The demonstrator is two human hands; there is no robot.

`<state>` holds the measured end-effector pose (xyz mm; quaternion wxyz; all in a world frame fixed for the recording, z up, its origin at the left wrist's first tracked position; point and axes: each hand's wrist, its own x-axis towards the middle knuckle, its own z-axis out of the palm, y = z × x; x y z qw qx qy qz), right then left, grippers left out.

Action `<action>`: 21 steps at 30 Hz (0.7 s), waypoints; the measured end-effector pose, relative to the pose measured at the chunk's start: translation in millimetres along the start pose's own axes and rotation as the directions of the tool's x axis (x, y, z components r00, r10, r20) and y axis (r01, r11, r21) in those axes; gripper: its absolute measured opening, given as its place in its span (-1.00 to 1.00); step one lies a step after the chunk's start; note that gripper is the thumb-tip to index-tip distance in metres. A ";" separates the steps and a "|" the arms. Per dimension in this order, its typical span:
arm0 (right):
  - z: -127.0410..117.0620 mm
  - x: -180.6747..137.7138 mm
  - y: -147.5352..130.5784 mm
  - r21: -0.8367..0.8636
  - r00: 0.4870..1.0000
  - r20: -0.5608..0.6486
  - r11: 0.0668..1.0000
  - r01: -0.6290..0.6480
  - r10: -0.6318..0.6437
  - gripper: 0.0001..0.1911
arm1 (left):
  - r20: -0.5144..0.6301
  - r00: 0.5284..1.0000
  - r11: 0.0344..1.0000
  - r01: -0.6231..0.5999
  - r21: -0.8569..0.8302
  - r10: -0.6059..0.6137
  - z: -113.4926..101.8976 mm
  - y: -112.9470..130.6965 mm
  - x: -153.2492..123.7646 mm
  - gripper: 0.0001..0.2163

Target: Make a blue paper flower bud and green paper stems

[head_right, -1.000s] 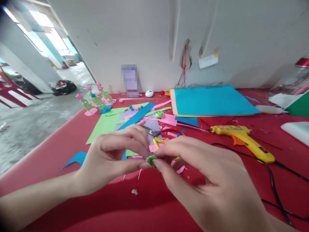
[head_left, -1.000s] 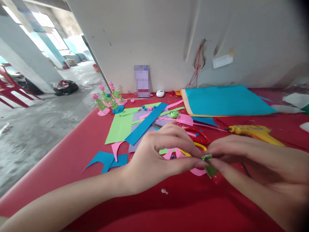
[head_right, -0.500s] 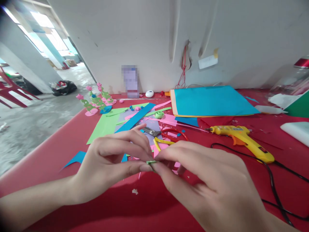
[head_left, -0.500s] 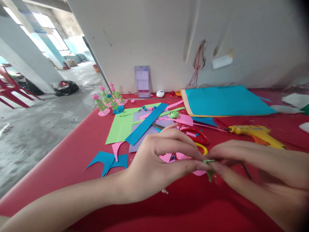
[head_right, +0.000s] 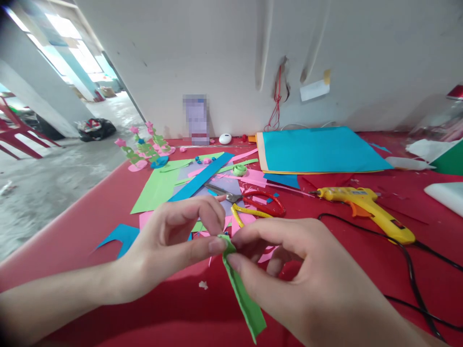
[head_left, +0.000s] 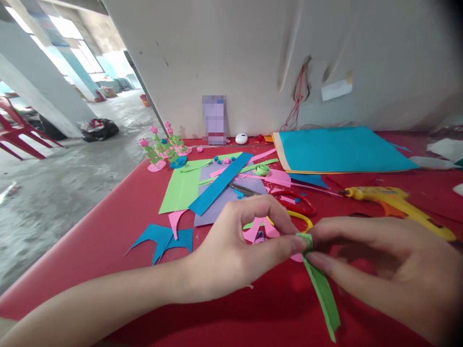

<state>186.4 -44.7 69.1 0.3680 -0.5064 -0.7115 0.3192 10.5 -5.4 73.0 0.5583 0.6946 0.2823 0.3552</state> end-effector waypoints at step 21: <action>-2.0 0.5 -3.2 0.300 0.961 0.038 0.915 -0.271 0.272 -0.93 | 0.245 0.911 0.786 -0.411 0.462 0.332 1.1 -5.0 4.4 -0.86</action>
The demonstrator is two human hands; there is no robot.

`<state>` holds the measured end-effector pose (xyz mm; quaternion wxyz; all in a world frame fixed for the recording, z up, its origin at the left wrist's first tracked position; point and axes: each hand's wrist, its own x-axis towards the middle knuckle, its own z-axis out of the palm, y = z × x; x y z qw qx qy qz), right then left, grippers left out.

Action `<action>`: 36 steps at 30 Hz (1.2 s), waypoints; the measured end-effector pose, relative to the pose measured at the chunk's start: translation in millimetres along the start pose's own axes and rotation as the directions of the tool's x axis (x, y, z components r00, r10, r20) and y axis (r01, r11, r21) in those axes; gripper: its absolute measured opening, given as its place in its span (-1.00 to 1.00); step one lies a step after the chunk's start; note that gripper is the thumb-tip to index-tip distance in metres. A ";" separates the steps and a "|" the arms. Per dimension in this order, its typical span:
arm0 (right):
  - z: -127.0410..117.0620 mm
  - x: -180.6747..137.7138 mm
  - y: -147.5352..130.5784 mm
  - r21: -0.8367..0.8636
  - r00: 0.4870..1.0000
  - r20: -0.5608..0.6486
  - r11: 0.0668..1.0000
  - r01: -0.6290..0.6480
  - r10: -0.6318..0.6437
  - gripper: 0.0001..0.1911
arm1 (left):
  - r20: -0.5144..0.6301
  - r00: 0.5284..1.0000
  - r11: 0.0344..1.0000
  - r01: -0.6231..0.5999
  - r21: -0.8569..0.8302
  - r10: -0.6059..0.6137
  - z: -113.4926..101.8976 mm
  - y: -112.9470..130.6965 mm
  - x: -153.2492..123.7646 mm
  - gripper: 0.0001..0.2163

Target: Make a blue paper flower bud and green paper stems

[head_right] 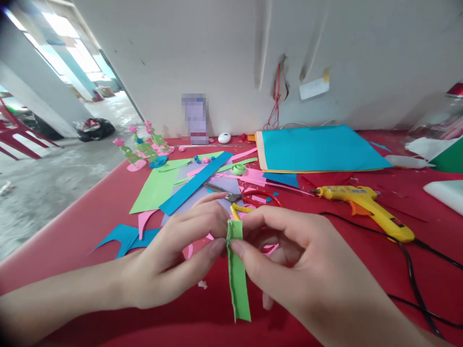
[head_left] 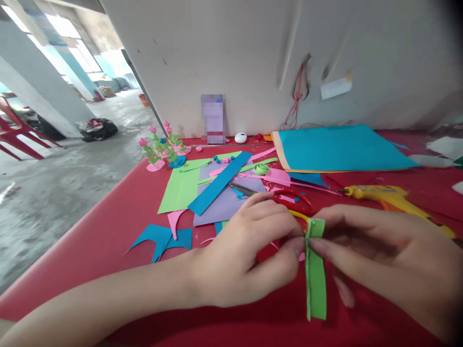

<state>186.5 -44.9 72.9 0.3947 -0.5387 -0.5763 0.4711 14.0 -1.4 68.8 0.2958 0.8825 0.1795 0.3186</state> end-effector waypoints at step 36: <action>2.0 2.0 1.0 0.068 0.961 0.265 0.992 -0.102 0.081 -0.86 | 0.008 0.997 0.978 -0.077 0.192 0.077 0.3 0.2 -1.5 -0.87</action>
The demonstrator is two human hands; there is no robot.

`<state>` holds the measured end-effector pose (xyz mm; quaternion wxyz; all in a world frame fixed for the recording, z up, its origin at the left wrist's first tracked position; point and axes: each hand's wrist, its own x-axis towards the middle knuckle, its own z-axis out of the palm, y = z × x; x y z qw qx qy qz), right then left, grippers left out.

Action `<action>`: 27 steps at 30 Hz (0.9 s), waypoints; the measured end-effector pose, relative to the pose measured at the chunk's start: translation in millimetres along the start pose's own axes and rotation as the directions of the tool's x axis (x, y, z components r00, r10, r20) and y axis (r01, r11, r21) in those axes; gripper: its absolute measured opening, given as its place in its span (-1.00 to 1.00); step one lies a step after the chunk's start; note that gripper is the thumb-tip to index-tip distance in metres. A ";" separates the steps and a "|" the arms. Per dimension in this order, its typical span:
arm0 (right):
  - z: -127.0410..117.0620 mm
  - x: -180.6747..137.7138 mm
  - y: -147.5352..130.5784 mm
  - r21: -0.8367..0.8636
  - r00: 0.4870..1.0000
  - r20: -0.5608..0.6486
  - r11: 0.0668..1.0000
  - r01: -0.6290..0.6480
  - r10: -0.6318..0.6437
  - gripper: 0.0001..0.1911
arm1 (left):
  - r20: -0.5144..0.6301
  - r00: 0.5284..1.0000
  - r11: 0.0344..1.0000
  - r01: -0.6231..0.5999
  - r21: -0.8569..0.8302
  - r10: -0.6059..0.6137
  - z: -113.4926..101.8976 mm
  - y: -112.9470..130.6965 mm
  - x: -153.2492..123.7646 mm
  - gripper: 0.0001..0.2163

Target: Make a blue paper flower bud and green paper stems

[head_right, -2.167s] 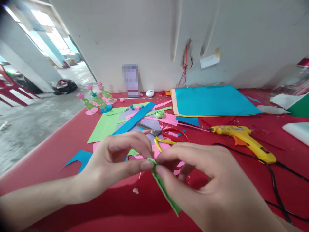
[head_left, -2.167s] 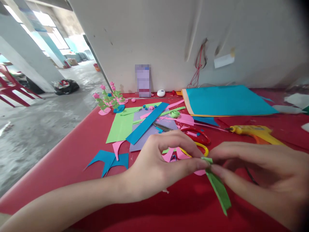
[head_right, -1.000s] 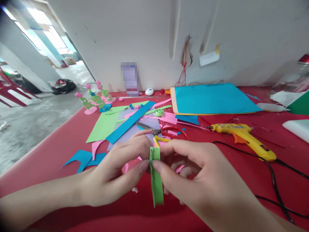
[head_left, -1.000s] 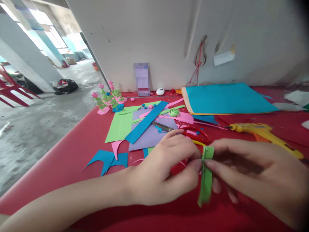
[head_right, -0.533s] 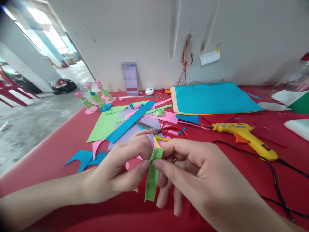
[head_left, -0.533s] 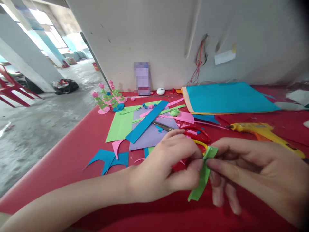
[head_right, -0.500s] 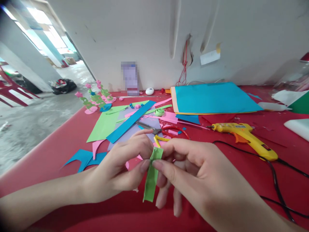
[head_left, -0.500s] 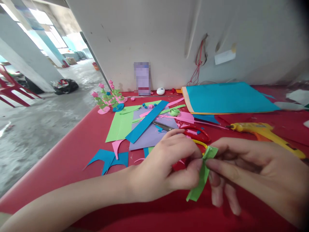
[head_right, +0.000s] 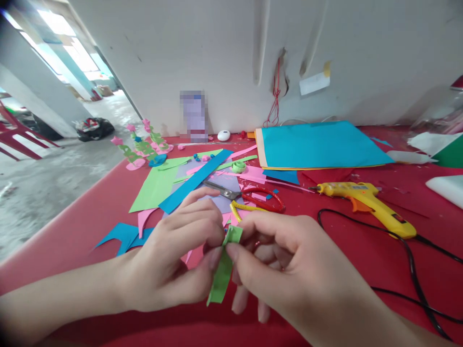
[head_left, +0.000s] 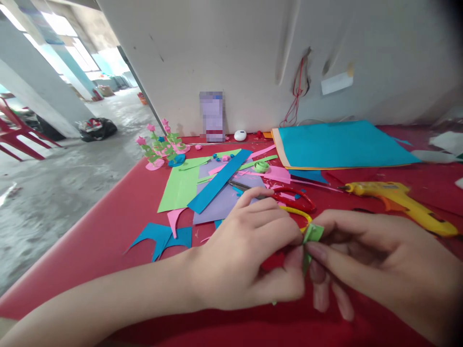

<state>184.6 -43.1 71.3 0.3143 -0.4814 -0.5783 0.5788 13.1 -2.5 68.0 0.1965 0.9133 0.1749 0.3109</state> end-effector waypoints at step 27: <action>7.8 -6.4 -8.5 0.106 0.993 -0.114 0.994 -0.029 0.041 -0.93 | 0.094 0.995 0.935 0.075 -0.347 -0.044 -3.6 -3.1 1.1 -0.86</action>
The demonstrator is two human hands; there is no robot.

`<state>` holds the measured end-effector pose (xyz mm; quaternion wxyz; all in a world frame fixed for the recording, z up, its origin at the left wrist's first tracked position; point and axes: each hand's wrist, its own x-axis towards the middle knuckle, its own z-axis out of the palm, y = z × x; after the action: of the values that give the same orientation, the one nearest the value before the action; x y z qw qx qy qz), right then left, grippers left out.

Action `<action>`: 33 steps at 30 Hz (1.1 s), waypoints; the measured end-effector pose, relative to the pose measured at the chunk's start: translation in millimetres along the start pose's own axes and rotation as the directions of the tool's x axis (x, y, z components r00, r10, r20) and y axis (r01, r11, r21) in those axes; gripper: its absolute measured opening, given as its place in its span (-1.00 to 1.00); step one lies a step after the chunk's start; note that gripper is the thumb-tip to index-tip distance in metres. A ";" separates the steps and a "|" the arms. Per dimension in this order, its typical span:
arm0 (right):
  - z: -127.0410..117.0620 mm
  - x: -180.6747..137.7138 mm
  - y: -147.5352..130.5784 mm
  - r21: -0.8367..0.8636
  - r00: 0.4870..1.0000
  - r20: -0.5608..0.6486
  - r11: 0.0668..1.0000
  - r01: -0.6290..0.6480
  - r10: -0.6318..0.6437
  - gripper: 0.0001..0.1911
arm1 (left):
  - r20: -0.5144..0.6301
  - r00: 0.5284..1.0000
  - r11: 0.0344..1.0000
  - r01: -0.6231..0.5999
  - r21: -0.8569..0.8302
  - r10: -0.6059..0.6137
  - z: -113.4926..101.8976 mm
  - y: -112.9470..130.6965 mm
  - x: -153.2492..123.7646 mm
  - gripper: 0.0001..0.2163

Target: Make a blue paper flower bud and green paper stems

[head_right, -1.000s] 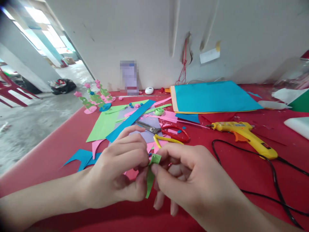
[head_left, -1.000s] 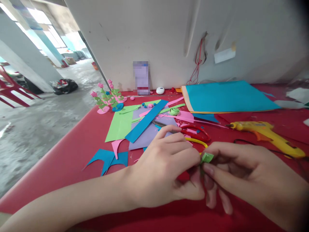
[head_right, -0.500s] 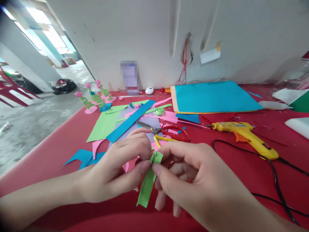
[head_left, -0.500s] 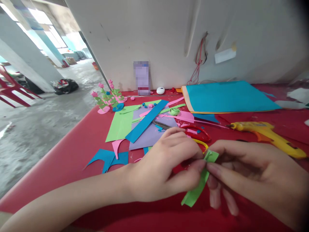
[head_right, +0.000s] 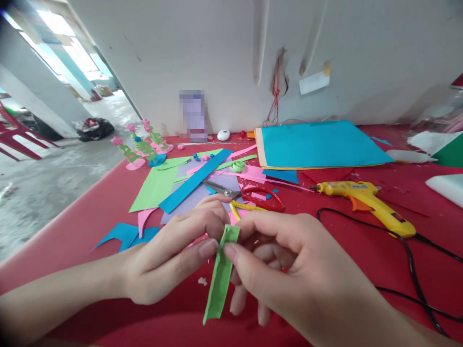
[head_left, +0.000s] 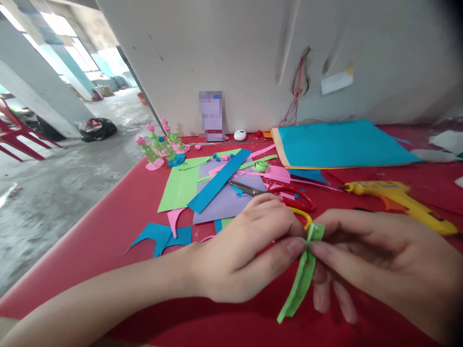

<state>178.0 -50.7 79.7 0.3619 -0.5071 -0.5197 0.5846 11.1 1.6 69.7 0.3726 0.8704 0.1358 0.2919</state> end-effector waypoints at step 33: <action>-8.9 9.5 10.9 -0.280 0.988 0.130 0.953 0.114 -0.080 -0.83 | -0.077 0.974 0.819 -0.133 0.559 0.211 8.1 -4.9 -1.8 -0.89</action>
<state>185.6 -41.7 67.5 0.2818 -0.4927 -0.6434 0.5136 14.5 -0.5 60.8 0.0687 0.9273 0.1597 0.3314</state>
